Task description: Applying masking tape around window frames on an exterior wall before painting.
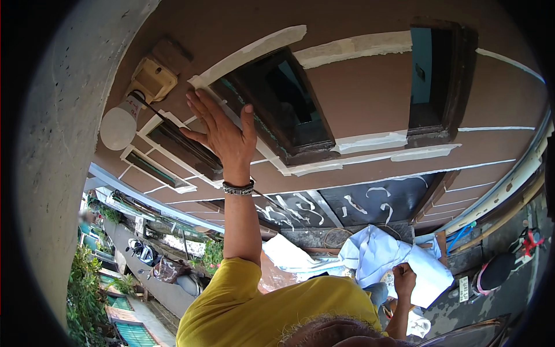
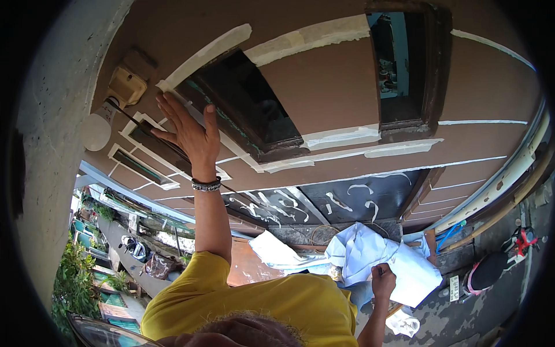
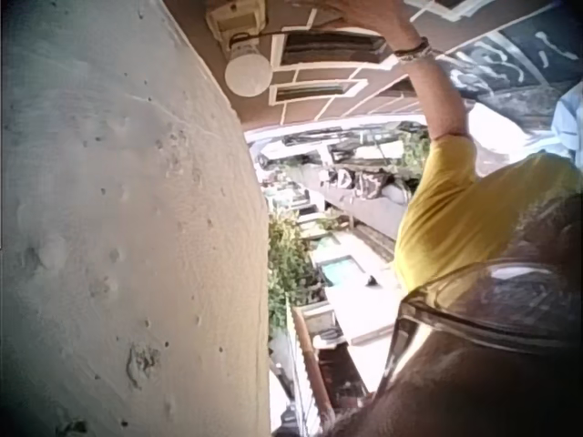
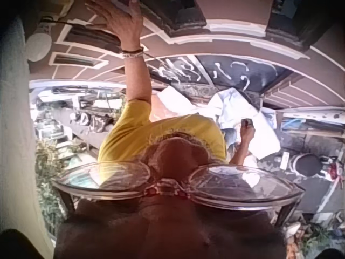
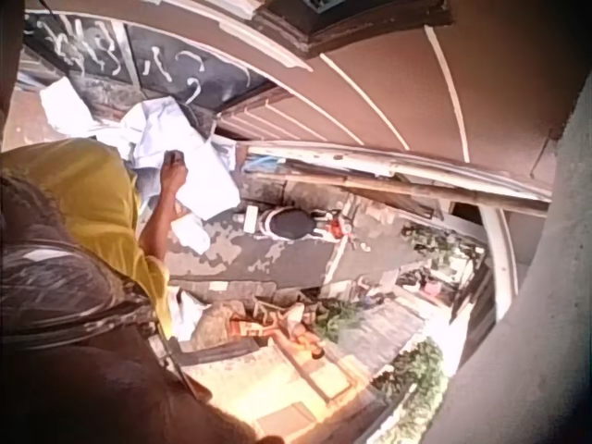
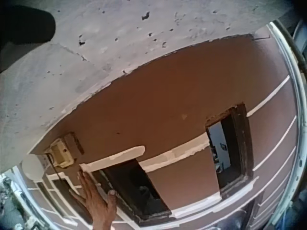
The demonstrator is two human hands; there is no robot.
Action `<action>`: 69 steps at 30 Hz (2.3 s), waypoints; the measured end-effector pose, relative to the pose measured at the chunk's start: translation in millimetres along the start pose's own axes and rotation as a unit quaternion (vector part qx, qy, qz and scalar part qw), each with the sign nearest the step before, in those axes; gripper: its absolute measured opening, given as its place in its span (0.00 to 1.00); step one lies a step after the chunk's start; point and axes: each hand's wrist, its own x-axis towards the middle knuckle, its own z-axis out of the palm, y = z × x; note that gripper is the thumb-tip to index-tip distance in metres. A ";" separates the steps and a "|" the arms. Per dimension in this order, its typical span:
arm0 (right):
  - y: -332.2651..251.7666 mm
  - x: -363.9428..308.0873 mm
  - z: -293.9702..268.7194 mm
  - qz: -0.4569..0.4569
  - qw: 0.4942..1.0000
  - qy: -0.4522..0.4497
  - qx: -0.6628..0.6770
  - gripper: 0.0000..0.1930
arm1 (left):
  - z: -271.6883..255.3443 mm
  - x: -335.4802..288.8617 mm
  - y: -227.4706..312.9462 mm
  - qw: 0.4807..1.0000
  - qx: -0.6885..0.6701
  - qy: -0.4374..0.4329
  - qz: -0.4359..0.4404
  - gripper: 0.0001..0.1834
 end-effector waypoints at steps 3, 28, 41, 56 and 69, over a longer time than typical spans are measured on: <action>34.5 -0.9 -15.3 0.002 0.998 0.058 0.025 0.03 | -1.1 -3.8 7.5 1.000 -0.003 0.013 -0.019 0.51; 8.5 57.9 -50.9 -0.077 0.987 -0.141 -0.022 0.14 | 29.1 29.0 134.1 0.986 -0.031 0.064 0.149 0.47; -368.8 182.0 -164.5 -0.467 0.804 0.020 0.367 0.12 | 12.7 -3.0 128.3 0.935 -0.295 0.195 0.019 0.30; -383.6 198.0 -136.3 -0.519 0.782 0.080 0.336 0.24 | 47.7 5.0 111.0 0.710 -0.689 0.053 -0.134 0.22; -402.2 199.7 -161.1 -0.345 0.753 -0.127 0.546 0.10 | 52.6 27.3 104.1 0.846 -0.507 0.094 -0.133 0.12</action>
